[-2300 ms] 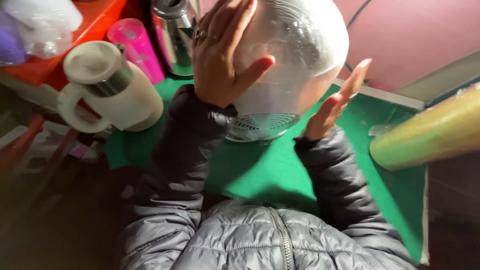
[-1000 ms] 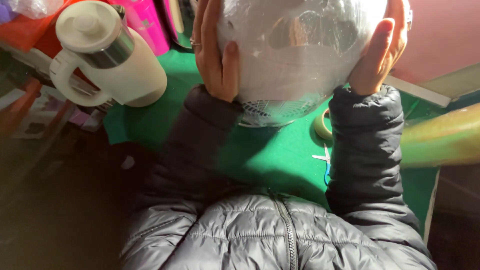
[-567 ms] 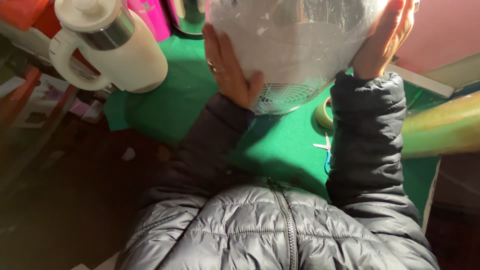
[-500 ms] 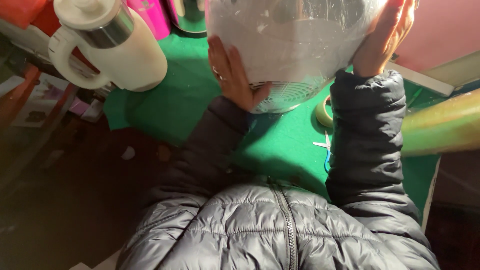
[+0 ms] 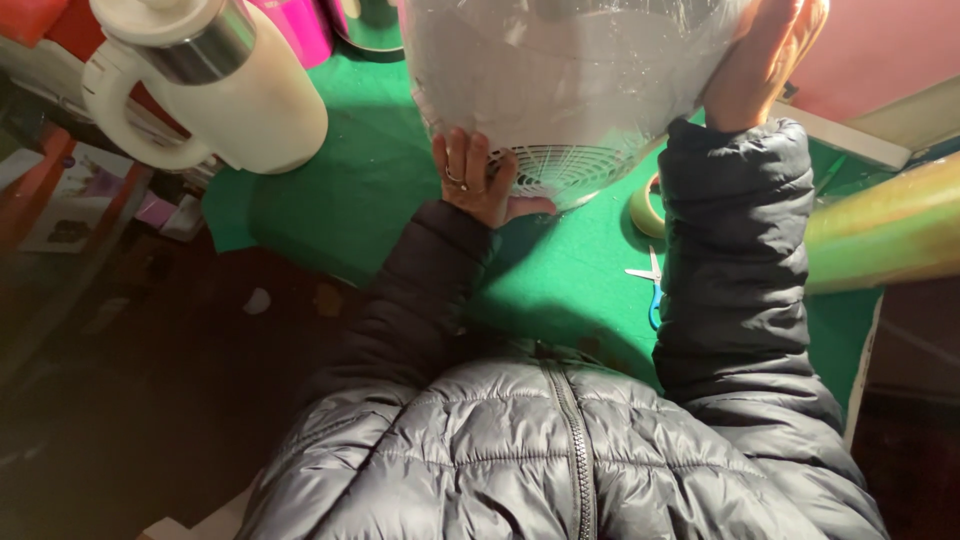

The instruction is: The person wraps an appliance in plastic wrap by hand and secures it with tape using scissors to cut the tape.

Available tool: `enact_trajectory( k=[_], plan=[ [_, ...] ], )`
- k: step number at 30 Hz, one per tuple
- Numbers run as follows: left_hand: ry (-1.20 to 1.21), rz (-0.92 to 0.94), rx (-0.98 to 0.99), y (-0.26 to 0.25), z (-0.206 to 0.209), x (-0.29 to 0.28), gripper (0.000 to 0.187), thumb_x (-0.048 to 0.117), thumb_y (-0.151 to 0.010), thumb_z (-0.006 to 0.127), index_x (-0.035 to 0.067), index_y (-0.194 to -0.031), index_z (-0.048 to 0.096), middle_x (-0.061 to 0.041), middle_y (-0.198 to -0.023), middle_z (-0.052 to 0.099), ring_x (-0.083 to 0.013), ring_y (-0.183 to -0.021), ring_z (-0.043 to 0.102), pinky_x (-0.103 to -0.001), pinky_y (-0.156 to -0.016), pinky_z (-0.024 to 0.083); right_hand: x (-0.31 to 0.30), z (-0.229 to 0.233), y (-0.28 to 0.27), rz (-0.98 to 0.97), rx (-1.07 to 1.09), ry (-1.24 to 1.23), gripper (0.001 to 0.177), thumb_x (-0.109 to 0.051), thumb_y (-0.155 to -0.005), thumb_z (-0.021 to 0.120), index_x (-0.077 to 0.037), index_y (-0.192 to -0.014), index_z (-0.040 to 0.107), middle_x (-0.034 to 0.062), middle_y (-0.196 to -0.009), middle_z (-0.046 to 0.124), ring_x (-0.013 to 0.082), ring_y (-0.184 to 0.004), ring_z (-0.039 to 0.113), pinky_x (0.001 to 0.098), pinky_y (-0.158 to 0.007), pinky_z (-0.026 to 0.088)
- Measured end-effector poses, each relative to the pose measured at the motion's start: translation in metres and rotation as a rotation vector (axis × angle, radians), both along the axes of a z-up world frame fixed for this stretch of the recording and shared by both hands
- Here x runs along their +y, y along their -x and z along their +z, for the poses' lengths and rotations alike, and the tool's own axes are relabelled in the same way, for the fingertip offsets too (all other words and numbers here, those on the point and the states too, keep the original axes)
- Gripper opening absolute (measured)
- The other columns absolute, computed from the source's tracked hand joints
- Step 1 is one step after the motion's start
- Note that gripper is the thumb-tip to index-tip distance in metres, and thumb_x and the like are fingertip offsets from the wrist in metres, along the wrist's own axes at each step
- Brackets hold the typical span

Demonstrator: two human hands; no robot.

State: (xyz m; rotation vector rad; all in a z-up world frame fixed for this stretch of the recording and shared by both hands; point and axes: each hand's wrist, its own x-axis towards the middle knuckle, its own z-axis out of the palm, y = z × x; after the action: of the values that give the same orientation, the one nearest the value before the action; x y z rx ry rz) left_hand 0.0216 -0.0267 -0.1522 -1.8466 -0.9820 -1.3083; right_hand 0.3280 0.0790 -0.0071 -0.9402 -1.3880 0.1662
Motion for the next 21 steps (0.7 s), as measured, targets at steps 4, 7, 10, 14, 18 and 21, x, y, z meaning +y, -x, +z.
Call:
enact_trajectory(
  k=[4, 7, 10, 14, 18, 21],
  plan=[
    [-0.002, 0.003, 0.007, 0.001, -0.004, 0.003, 0.115, 0.093, -0.082, 0.074, 0.008, -0.152, 0.041, -0.024, -0.168, 0.014, -0.0468, -0.155, 0.014, -0.070, -0.122, 0.014, -0.002, -0.002, -0.003, 0.016, -0.040, 0.018, 0.043, -0.034, -0.118, 0.039, 0.003, -0.124, 0.059, 0.0192, -0.121, 0.058, 0.0354, -0.117, 0.057, 0.0445, -0.107, 0.045],
    [0.008, -0.004, 0.008, 0.001, -0.003, 0.002, 0.120, 0.095, -0.078, 0.075, 0.010, -0.154, 0.039, -0.023, -0.167, 0.015, -0.0474, -0.155, 0.014, -0.070, -0.122, 0.013, -0.005, -0.002, -0.006, 0.024, -0.066, 0.029, 0.041, -0.033, -0.118, 0.040, 0.003, -0.125, 0.059, 0.0194, -0.121, 0.057, 0.0358, -0.116, 0.057, 0.0450, -0.106, 0.045],
    [0.060, -0.051, 0.021, 0.005, 0.001, -0.006, 0.124, 0.095, -0.077, 0.075, 0.013, -0.160, 0.033, -0.024, -0.168, 0.013, -0.0481, -0.156, 0.011, -0.072, -0.123, 0.008, -0.009, -0.003, -0.009, 0.033, -0.093, 0.040, 0.040, -0.033, -0.119, 0.040, 0.002, -0.125, 0.058, 0.0196, -0.121, 0.056, 0.0363, -0.116, 0.057, 0.0454, -0.105, 0.045],
    [0.116, -0.122, 0.003, 0.009, 0.047, -0.028, 0.128, 0.097, -0.076, 0.070, 0.018, -0.165, 0.024, -0.026, -0.168, 0.008, -0.0487, -0.156, 0.007, -0.072, -0.123, 0.003, -0.008, 0.003, -0.014, 0.033, -0.120, 0.040, 0.039, -0.032, -0.120, 0.040, 0.002, -0.126, 0.058, 0.0197, -0.121, 0.055, 0.0368, -0.116, 0.056, 0.0459, -0.105, 0.045],
    [0.248, -0.201, -0.209, 0.035, 0.124, -0.021, 0.119, 0.089, -0.084, 0.062, 0.018, -0.167, 0.014, -0.024, -0.168, 0.010, -0.0484, -0.156, 0.010, -0.066, -0.125, 0.005, -0.004, 0.003, -0.017, 0.061, -0.124, 0.047, 0.038, -0.032, -0.120, 0.041, 0.002, -0.127, 0.057, 0.0197, -0.122, 0.054, 0.0367, -0.117, 0.055, 0.0462, -0.105, 0.045],
    [0.266, -0.253, -0.330, 0.055, 0.128, 0.037, 0.086, 0.067, -0.097, 0.058, 0.013, -0.156, 0.026, -0.022, -0.156, 0.027, -0.0453, -0.145, 0.024, -0.060, -0.120, 0.017, 0.003, -0.008, -0.009, 0.105, -0.057, 0.039, 0.041, -0.035, -0.120, 0.041, 0.002, -0.131, 0.055, 0.0191, -0.126, 0.054, 0.0351, -0.120, 0.054, 0.0454, -0.107, 0.044]
  ],
)
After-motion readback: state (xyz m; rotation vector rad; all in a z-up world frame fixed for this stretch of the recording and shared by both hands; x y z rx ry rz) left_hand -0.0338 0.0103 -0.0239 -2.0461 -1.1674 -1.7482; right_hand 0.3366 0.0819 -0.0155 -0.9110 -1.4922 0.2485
